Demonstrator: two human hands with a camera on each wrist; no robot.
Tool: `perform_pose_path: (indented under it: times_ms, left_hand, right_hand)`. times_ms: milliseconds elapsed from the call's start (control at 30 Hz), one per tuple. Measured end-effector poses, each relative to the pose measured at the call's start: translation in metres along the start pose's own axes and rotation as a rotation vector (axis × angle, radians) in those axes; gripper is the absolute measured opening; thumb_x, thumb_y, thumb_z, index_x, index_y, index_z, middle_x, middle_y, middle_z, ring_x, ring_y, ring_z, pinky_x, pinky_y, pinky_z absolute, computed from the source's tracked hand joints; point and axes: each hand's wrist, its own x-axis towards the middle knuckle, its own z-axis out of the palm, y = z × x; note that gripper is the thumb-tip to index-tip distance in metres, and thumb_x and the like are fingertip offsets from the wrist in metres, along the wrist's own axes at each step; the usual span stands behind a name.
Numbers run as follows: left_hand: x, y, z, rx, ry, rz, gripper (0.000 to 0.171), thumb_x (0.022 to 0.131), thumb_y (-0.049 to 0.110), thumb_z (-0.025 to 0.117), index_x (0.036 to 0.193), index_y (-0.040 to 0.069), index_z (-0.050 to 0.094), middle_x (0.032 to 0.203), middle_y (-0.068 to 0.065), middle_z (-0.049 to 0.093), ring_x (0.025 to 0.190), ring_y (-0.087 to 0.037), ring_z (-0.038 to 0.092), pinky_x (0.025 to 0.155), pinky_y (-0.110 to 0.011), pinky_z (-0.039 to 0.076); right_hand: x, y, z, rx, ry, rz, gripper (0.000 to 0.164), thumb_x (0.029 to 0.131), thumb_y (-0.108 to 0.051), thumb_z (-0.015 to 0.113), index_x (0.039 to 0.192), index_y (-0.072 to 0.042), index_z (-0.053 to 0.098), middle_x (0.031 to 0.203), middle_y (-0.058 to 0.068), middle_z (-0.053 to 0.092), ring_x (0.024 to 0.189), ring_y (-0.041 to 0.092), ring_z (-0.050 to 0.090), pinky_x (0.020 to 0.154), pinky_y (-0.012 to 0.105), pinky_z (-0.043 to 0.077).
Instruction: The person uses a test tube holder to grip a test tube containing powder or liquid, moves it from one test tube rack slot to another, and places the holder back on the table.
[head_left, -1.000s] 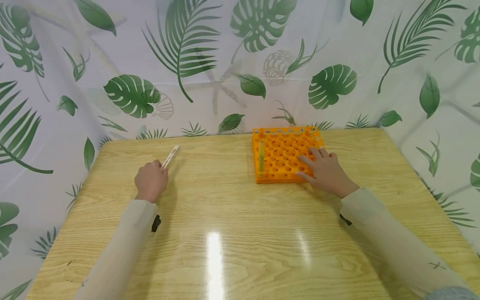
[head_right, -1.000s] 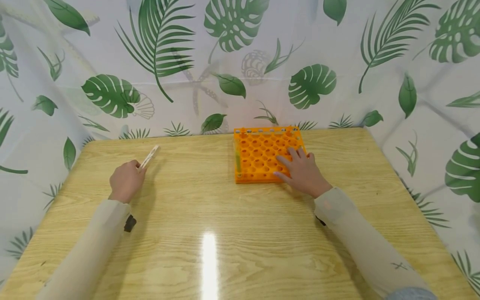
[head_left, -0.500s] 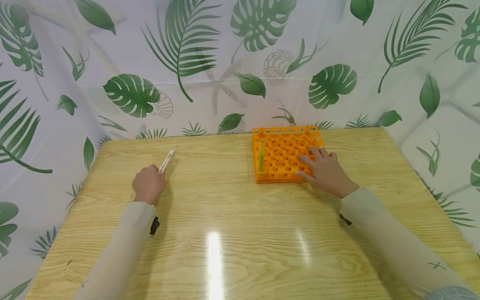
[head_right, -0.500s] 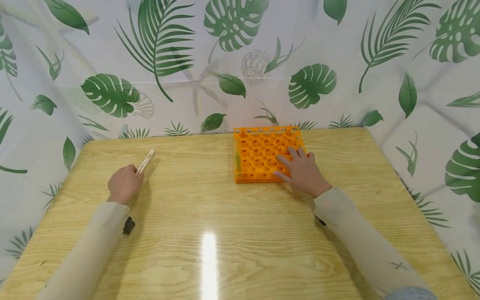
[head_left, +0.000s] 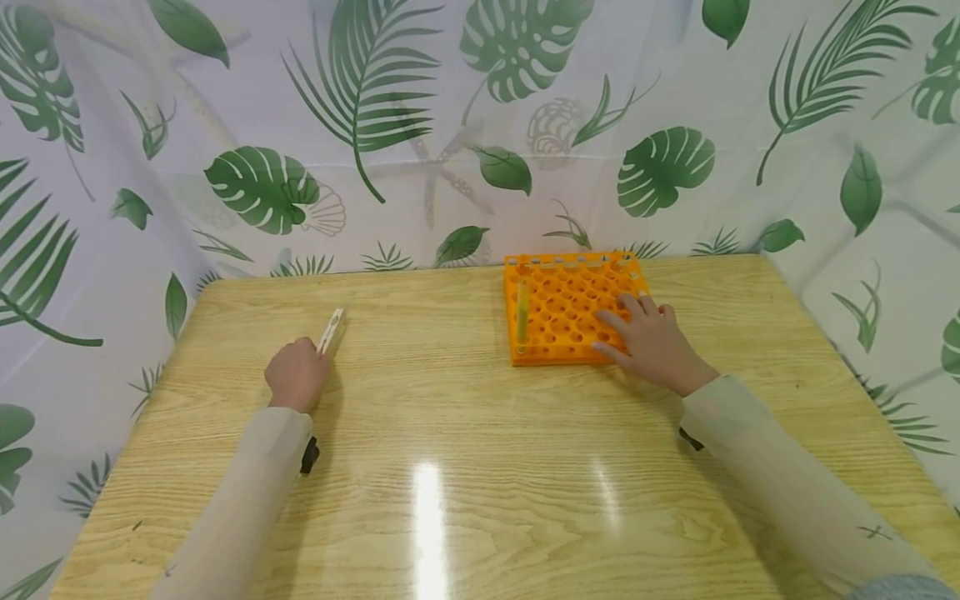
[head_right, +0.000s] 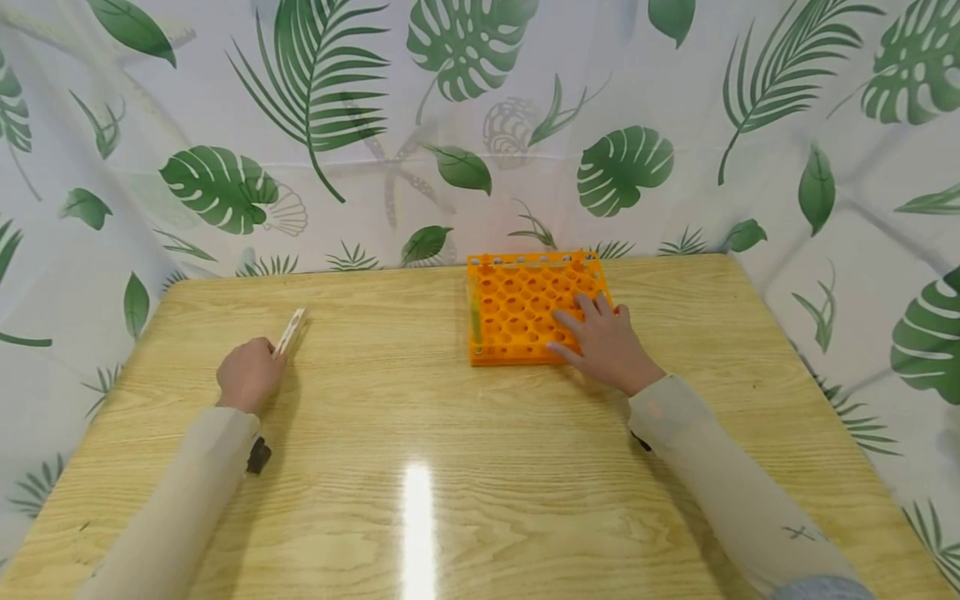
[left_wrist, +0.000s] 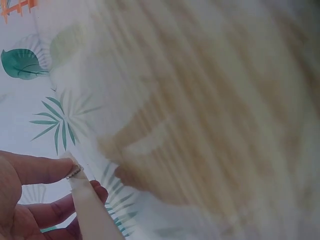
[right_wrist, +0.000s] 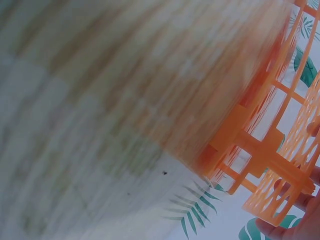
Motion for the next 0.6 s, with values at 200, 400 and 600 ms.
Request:
perform_pose_path:
  times_ms: [200,400,600]
  left_hand:
    - [-0.0004,0.0009,0.0004,-0.010,-0.044,-0.012,0.027,0.093,0.017,0.047,0.075,-0.001,0.057,0.063,-0.012,0.056,0.054,-0.023,0.050,0.045,-0.032,0.037]
    - [-0.0007,0.0005,0.0005,-0.004,-0.035,-0.009,0.027,0.092,0.017,0.049,0.075,-0.002,0.057,0.064,-0.013,0.057,0.055,-0.023,0.051,0.045,-0.031,0.037]
    - [-0.0034,0.0029,-0.0016,-0.002,-0.040,-0.013,0.027,0.092,0.018,0.051,0.075,-0.002,0.058,0.064,-0.013,0.057,0.055,-0.022,0.051,0.045,-0.031,0.037]
  right_hand:
    - [0.0001,0.0001,-0.0005,0.006,-0.015,0.007,0.052,0.088,-0.047,0.059,0.129,-0.014,0.054,0.127,0.023,0.045,0.106,0.043,0.045,0.079,0.063,0.039]
    - [-0.0003,0.0003,0.0002,0.020,-0.015,0.011,0.053,0.088,-0.048,0.059,0.129,-0.015,0.054,0.127,0.023,0.044,0.108,0.044,0.045,0.081,0.064,0.038]
    - [-0.0005,-0.0002,-0.0003,0.016,-0.011,0.007,0.052,0.088,-0.047,0.059,0.129,-0.014,0.054,0.127,0.023,0.044,0.107,0.043,0.044,0.080,0.063,0.038]
